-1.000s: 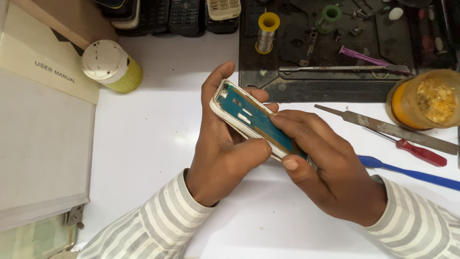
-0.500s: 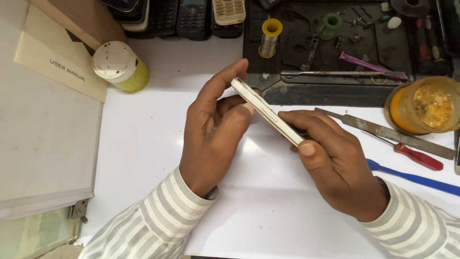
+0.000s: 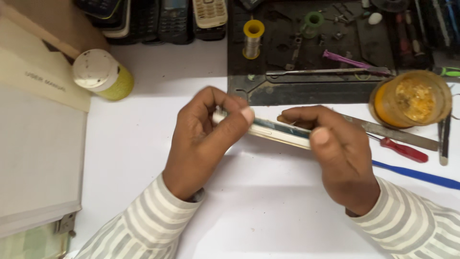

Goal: The person works on an opened mobile phone, peeling a metal shield off the board and lifting the main board out of the housing. They use a blue pry tool on the board, apply liquid from a small bottle onto the phone, then fit the board back and snap the back cover onto the phone body.

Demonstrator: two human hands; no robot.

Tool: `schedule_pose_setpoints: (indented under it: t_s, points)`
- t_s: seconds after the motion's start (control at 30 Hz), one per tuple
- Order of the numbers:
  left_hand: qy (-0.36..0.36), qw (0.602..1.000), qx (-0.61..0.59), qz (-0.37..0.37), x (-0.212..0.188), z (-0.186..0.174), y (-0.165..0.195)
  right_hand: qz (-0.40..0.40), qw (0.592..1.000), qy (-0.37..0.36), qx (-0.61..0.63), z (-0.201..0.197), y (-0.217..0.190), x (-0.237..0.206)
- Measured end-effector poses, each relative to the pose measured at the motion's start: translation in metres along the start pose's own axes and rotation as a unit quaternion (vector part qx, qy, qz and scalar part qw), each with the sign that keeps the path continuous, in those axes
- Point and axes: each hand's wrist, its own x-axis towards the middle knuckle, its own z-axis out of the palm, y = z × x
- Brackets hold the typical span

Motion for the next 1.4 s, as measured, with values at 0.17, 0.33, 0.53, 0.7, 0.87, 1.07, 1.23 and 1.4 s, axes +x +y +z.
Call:
schedule_pose_setpoints:
  t_s: [0.17, 0.33, 0.53, 0.7, 0.87, 1.07, 1.23, 1.4]
  points:
    - [-0.162, 0.981, 0.03, -0.102, 0.001, -0.007, 0.005, 0.024, 0.997, 0.066, 0.026, -0.006, 0.007, -0.002]
    - [-0.282, 0.954, 0.021, -0.095, -0.005, -0.006, 0.004, -0.032, 0.999, 0.003, -0.009, -0.008, 0.003, -0.006]
    - [-0.277, 0.954, 0.021, -0.111, -0.003, -0.009, -0.001, -0.008, 0.992, 0.114, -0.05, -0.017, -0.008, 0.018]
    - [-0.201, 0.944, -0.236, -0.116, 0.005, -0.008, -0.007, -0.157, 0.908, 0.086, -0.378, -0.024, 0.0, 0.036]
    - [-0.133, 0.956, -0.251, -0.07, 0.003, -0.012, -0.004, -0.186, 0.848, 0.071, -0.49, -0.018, 0.018, 0.043]
    - [-0.093, 0.959, -0.261, -0.056, 0.002, -0.013, 0.001, -0.192, 0.839, 0.048, -0.508, -0.02, 0.032, 0.053]
    - [-0.029, 0.955, -0.29, -0.058, 0.007, -0.014, 0.004, -0.207, 0.816, 0.036, -0.538, -0.023, 0.029, 0.057]
    - [0.014, 0.977, -0.209, -0.023, 0.008, -0.017, 0.004, -0.216, 0.818, 0.015, -0.532, -0.024, 0.024, 0.061]
